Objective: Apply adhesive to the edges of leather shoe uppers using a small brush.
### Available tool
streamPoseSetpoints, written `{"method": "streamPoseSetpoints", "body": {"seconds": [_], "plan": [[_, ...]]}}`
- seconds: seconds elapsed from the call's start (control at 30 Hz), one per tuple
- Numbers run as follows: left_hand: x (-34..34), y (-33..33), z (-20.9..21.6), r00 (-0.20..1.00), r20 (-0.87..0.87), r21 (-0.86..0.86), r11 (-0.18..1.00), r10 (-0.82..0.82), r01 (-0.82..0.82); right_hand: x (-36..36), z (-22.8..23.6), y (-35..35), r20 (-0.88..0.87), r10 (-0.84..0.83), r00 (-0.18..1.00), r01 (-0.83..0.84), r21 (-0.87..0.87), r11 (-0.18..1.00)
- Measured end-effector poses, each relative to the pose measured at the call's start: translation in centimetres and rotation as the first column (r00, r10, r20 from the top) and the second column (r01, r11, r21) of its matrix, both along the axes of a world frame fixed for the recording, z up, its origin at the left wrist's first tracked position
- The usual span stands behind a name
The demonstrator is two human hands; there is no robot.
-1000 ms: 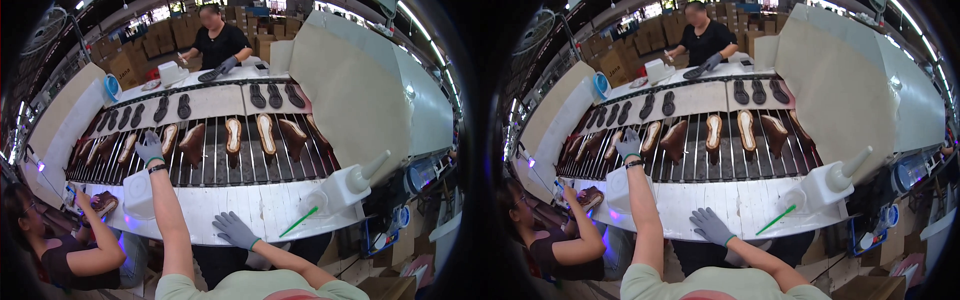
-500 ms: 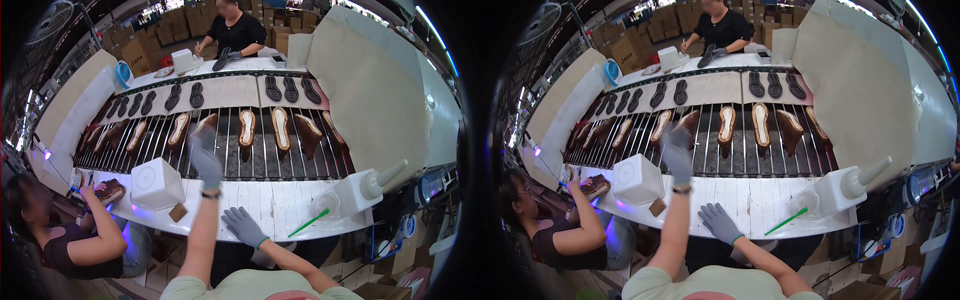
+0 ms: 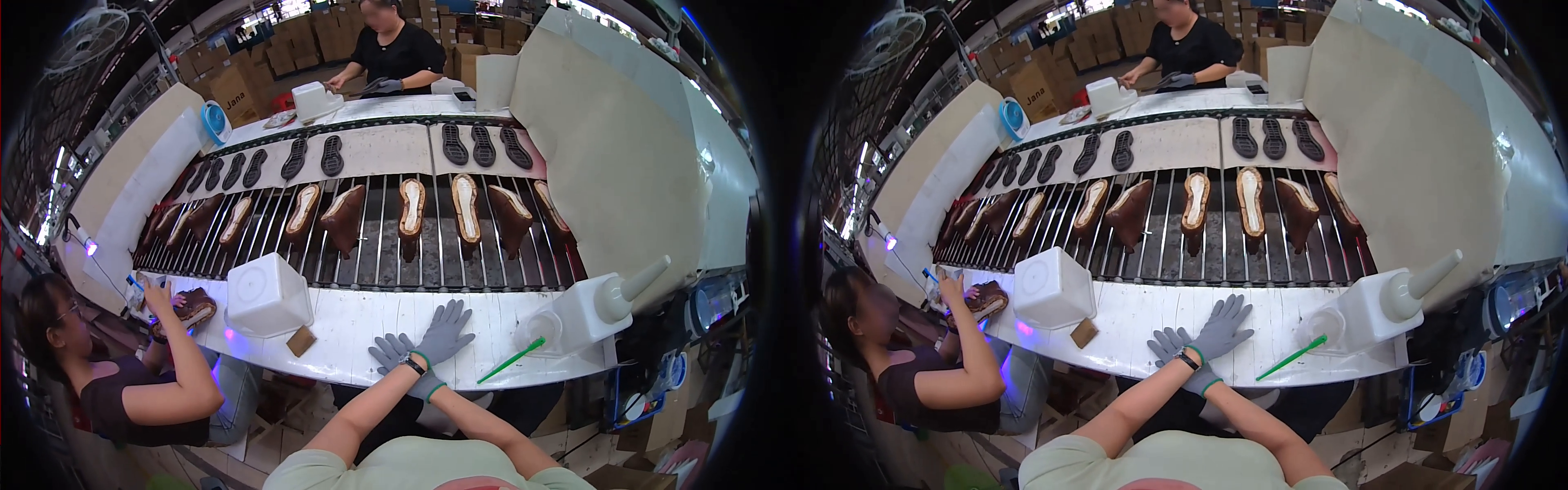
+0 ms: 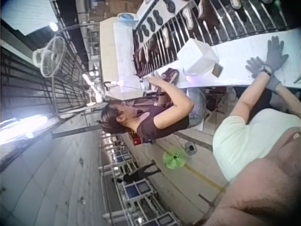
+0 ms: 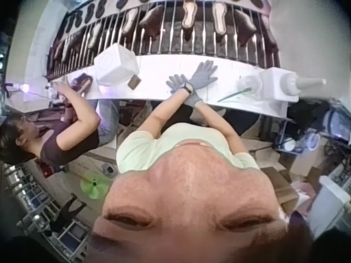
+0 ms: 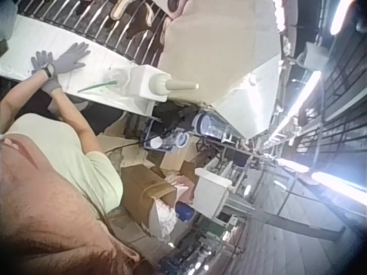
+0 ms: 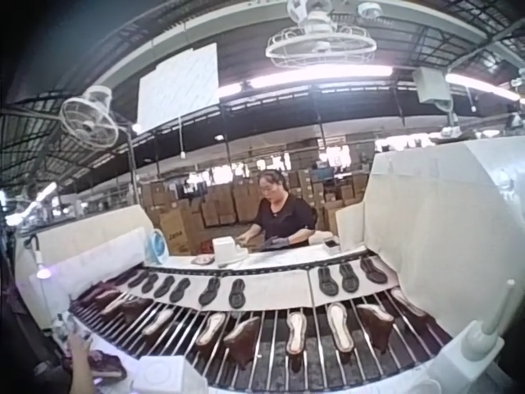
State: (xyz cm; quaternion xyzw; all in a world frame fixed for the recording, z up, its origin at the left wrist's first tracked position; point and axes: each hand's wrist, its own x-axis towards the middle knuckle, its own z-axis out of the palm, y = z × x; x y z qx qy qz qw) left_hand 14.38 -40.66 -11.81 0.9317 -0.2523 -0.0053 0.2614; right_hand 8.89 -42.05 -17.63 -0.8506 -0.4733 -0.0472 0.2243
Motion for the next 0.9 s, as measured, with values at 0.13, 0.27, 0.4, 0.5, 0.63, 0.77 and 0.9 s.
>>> {"method": "streamPoseSetpoints", "body": {"seconds": [0.13,0.27,0.4,0.5,0.63,0.77,0.9], "plan": [[-0.1,0.1,0.1,1.0,-0.002,0.026,1.0,0.012,-0.012,-0.1,0.2,0.2,-0.011,0.003,1.0,-0.003,0.042,0.999],[-0.4,-0.8,-0.3,1.0,0.015,0.021,1.0,0.006,-0.007,-0.2,-0.2,-0.3,0.045,-0.019,0.999,0.022,-0.08,0.997],[0.1,-0.5,-0.2,1.0,-0.003,0.01,1.0,-0.014,0.014,0.4,-1.3,-0.1,0.006,-0.008,1.0,0.008,-0.003,1.0],[-0.1,-0.1,-0.6,0.998,0.058,0.064,0.998,0.018,-0.021,-0.4,1.2,-0.4,-0.006,0.041,0.999,-0.041,0.098,0.994],[-0.2,-0.7,-0.3,1.0,0.03,0.035,0.999,-0.007,0.006,0.1,-0.3,-0.5,-0.016,0.029,0.999,-0.028,0.061,0.998],[-0.8,-0.5,-1.1,1.0,0.022,0.032,0.999,0.007,-0.007,-0.8,-1.3,-0.2,-0.033,0.021,0.999,-0.021,0.009,1.0],[-0.4,-0.7,-0.6,0.999,0.032,0.011,1.0,-0.006,0.006,-0.3,-0.7,-0.7,-0.021,0.019,1.0,-0.018,0.031,0.999]]}}
